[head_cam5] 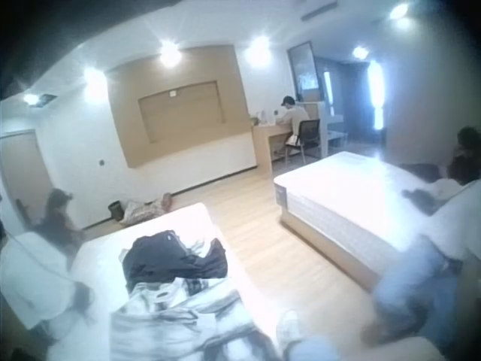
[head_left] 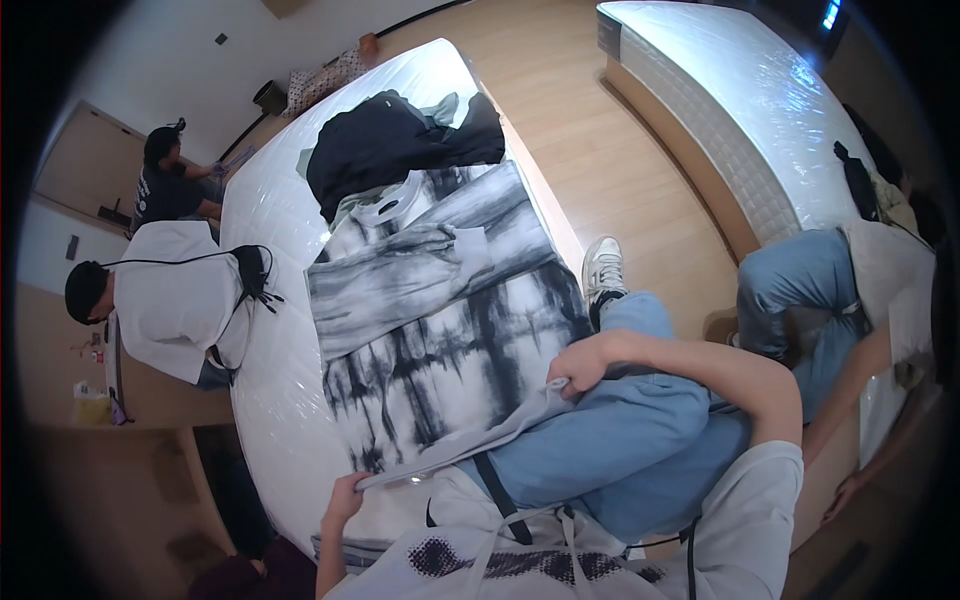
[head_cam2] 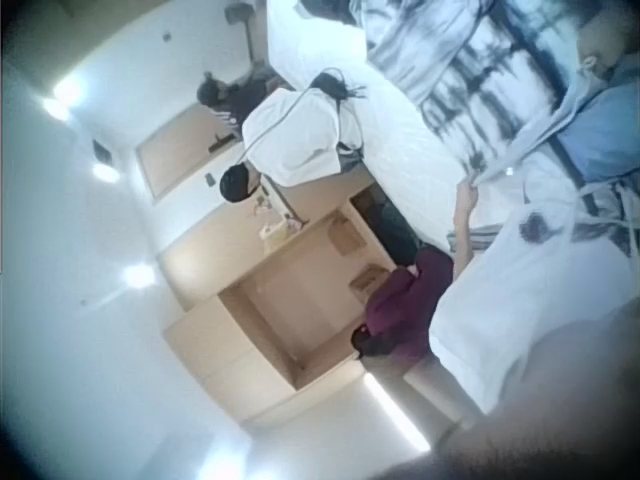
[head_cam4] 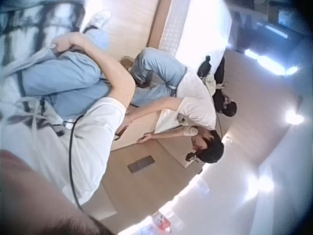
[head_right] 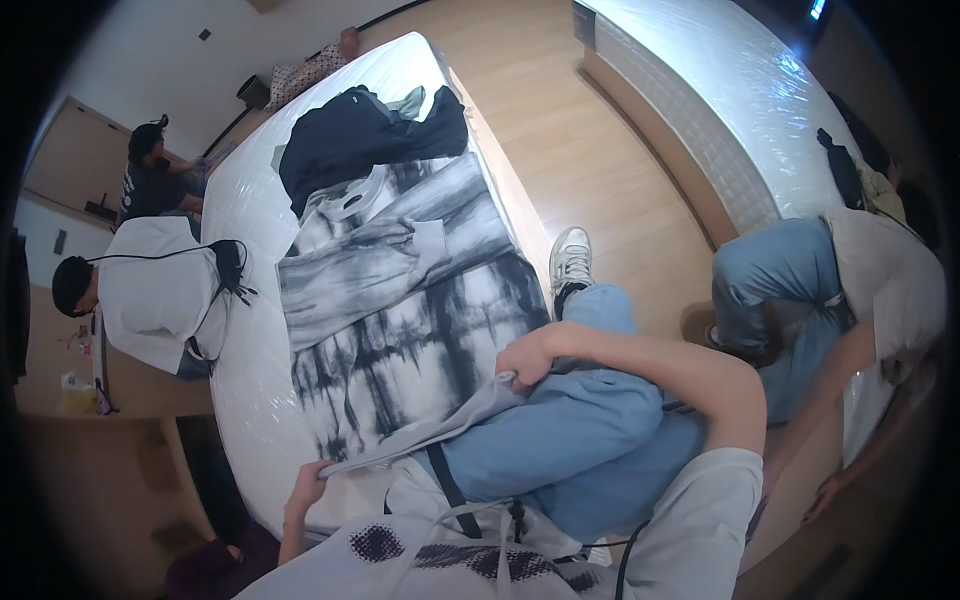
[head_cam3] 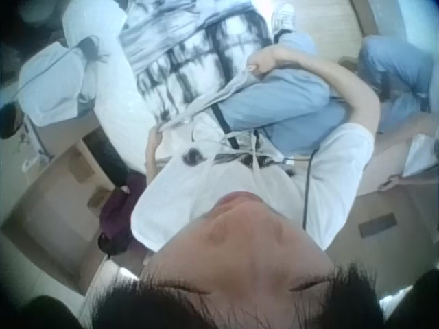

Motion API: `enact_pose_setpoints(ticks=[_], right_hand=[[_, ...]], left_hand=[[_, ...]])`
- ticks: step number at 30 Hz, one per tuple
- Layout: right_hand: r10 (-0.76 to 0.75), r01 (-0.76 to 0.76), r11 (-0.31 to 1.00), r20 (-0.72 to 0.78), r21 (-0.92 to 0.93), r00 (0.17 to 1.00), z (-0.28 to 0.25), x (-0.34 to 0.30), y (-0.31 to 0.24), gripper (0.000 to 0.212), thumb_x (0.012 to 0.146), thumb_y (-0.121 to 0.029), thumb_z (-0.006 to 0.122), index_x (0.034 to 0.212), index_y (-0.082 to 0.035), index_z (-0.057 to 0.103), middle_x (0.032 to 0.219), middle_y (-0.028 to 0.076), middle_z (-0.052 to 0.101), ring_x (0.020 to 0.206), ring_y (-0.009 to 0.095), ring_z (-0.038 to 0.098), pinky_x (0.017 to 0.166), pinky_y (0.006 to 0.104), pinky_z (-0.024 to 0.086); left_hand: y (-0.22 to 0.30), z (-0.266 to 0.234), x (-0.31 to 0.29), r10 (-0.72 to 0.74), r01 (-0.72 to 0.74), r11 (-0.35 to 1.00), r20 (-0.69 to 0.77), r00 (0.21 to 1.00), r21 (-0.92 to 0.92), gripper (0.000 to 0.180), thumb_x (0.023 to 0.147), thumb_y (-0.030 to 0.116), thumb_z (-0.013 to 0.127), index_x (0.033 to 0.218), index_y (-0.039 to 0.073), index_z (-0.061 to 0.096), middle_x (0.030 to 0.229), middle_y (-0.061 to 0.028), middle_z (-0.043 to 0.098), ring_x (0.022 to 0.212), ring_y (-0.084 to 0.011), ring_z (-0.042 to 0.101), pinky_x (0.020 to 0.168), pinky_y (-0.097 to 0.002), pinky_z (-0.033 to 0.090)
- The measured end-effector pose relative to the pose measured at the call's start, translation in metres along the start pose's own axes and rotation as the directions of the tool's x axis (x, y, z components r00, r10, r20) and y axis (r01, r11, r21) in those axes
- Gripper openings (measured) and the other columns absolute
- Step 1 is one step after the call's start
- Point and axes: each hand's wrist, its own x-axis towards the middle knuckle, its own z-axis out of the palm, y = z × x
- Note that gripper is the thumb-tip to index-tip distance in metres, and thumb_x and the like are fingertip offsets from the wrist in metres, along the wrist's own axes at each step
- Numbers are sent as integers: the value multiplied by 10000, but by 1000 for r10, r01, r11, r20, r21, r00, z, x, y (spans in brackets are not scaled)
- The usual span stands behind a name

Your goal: The person folds a patterned sweatshirt, a pair of black pants, and a green t-shirt on a bed covered in plastic.

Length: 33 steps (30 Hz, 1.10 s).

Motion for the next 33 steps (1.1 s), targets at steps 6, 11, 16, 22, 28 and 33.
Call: enact_pose_setpoints(ticks=[6, 11, 16, 22, 28, 33], right_hand=[[94, -107, 990, 136, 94, 986, -25, -9, -1, 251, 877, -190, 637, 990, 34, 625, 831, 159, 674, 766, 239, 630, 698, 373, 481], [-135, 128, 983, 52, 129, 989, -43, -38, -21, 286, 894, -212, 663, 986, 56, 629, 849, 127, 690, 752, 142, 595, 671, 325, 473], [-285, 283, 954, 12, 96, 958, -26, -75, -45, 246, 896, -158, 678, 1024, 48, 639, 819, 138, 684, 712, 140, 589, 642, 303, 460], [-232, 231, 973, -137, -24, 963, -2, -76, -77, 221, 862, -112, 711, 1002, 48, 651, 762, 131, 666, 628, 93, 536, 557, 288, 435], [130, -66, 991, -690, 118, 712, -58, -50, -10, 200, 902, -170, 608, 954, 20, 643, 686, 29, 551, 654, 73, 466, 589, 268, 410], [23, -81, 997, -994, 15, 105, -113, -22, 51, 209, 915, -153, 531, 945, 46, 589, 715, 132, 590, 666, 201, 548, 643, 348, 438]], left_hand=[[34, -95, 3, -241, 332, 936, 481, 843, -114, 170, 798, 51, 714, 960, 0, 721, 807, -43, 702, 782, -86, 599, 714, -265, 486], [-11, -156, -12, -38, 160, 965, 494, 869, -207, 160, 818, 89, 734, 922, -31, 711, 814, 2, 694, 762, -49, 567, 702, -252, 483], [-54, -129, 10, 486, -280, 605, 66, 872, -746, 265, 724, 141, 828, 770, -73, 678, 759, -132, 695, 714, -204, 668, 706, -346, 522], [-103, -78, 15, 75, -427, 746, -574, 816, -510, 280, 807, 204, 764, 916, -5, 614, 804, -35, 615, 720, -120, 576, 628, -271, 456], [-1, -75, 166, -149, -375, 708, -646, 749, -598, 178, 952, 153, 551, 991, -4, 625, 802, 16, 580, 700, -58, 483, 603, -206, 370], [17, -91, 251, 2, -415, 877, -862, 507, -242, 229, 962, 163, 544, 1006, -46, 627, 797, 11, 592, 714, -46, 466, 626, -202, 371]])
